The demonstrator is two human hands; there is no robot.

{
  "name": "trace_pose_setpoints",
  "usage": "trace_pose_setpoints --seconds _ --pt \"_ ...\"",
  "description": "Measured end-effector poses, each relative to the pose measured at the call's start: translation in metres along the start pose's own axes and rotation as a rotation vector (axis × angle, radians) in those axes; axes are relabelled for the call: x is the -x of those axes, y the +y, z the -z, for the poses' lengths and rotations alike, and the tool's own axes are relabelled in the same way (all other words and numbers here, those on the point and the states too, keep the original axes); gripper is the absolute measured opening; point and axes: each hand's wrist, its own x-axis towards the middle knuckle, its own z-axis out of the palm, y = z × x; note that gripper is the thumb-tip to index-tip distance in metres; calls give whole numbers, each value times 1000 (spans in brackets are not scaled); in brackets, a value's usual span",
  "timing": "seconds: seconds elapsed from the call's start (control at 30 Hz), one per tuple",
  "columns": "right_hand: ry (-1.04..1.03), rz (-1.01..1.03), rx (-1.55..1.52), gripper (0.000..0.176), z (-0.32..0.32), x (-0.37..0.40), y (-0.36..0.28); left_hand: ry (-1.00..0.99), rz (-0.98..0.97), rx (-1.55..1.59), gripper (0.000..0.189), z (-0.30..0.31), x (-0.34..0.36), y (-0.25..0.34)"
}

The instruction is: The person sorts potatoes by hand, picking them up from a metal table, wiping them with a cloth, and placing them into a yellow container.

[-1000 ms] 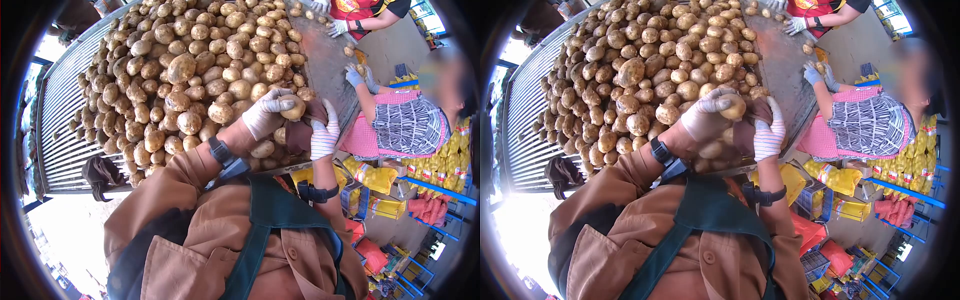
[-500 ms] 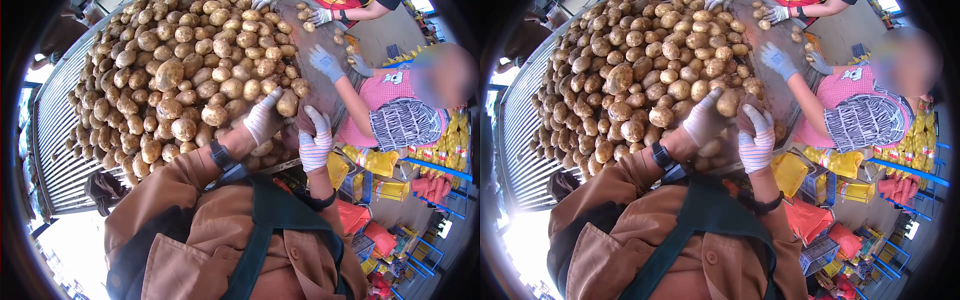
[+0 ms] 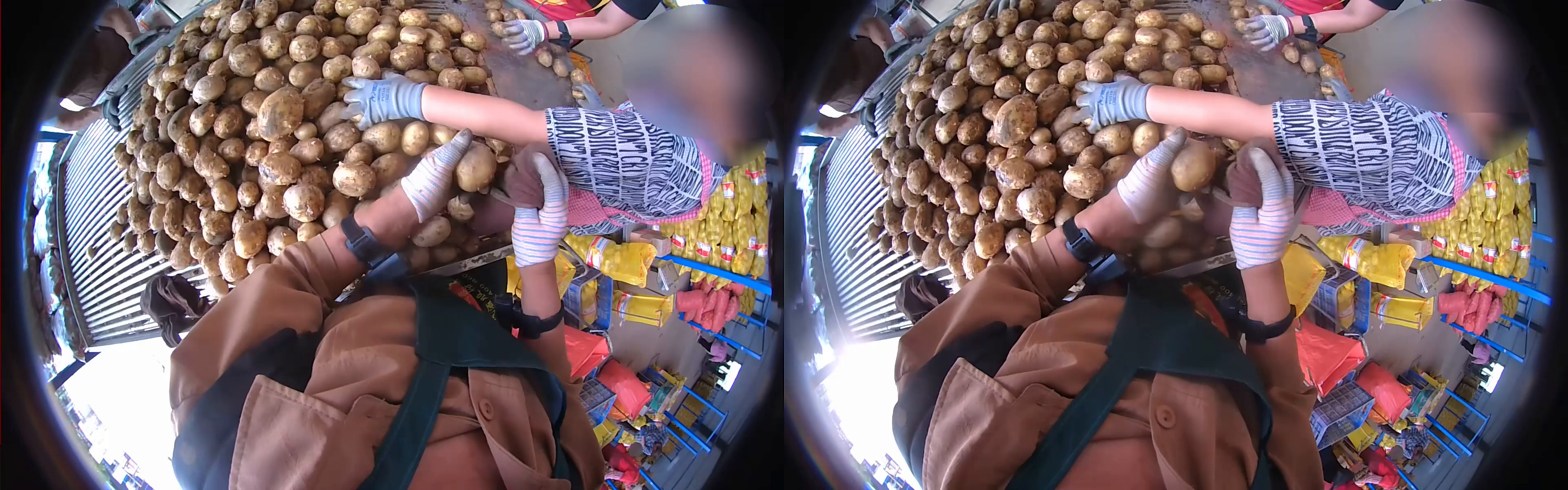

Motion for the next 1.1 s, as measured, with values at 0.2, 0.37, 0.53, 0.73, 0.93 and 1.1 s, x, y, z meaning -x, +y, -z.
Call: trace_pose_setpoints --seconds 0.2,0.37,0.53,0.73,0.93,1.1 --pt "-254 210 193 46 -5 -14 -8 -69 -57 -60 59 10 -7 -10" --pt "-188 -32 153 54 -20 15 -1 179 71 158 57 -3 2 1" --pt "-121 74 379 50 -36 28 -5 39 -79 -134 49 15 11 -10" --pt "-351 204 516 47 -31 33 0 334 141 233 50 39 -8 -17" --pt "-34 -198 -81 45 -26 31 29 275 156 4 49 30 -3 -5" --pt "-260 338 518 37 -28 20 7 156 -72 42 44 39 -30 -33"
